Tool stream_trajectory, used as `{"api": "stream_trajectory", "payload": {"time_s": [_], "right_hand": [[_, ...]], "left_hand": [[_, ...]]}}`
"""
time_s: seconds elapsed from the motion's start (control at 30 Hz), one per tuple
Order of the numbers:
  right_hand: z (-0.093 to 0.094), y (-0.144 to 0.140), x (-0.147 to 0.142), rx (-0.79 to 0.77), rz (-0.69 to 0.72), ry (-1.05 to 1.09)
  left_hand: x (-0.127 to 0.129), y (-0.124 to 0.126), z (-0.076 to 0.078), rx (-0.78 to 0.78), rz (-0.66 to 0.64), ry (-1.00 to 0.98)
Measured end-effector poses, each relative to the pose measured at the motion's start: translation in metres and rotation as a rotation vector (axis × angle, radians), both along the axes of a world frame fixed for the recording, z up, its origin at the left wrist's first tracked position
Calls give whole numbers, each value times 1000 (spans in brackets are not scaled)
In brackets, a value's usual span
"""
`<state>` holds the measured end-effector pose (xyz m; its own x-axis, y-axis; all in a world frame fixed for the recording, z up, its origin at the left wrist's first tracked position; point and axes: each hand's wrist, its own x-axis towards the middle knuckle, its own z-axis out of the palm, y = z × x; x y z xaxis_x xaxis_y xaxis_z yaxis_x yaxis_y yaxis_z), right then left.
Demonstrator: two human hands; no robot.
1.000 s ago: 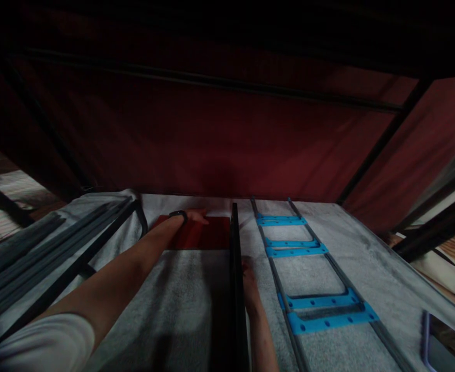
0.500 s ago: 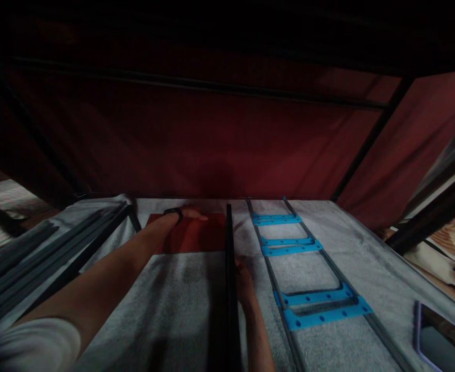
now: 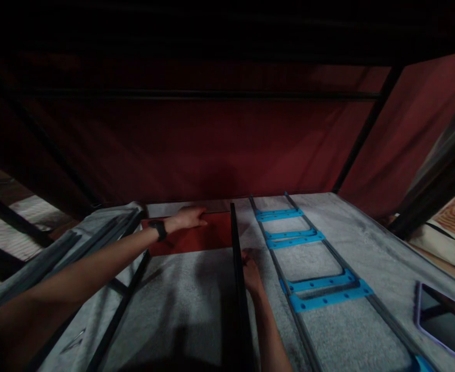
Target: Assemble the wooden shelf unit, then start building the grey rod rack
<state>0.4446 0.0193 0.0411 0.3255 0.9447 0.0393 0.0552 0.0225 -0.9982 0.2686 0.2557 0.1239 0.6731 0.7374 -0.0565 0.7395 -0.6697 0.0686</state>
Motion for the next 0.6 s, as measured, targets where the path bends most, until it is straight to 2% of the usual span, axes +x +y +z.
{"api": "stream_trajectory", "payload": {"time_s": [0.17, 0.4, 0.6], "right_hand": [[-18, 4, 2, -22, -10, -4], [-10, 2, 1, 18, 32, -2], [-9, 0, 0, 11, 27, -23]], "left_hand": [[13, -16, 3, 12, -73, 11], [25, -54, 1, 88, -169, 30], [26, -63, 3, 91, -146, -52]]}}
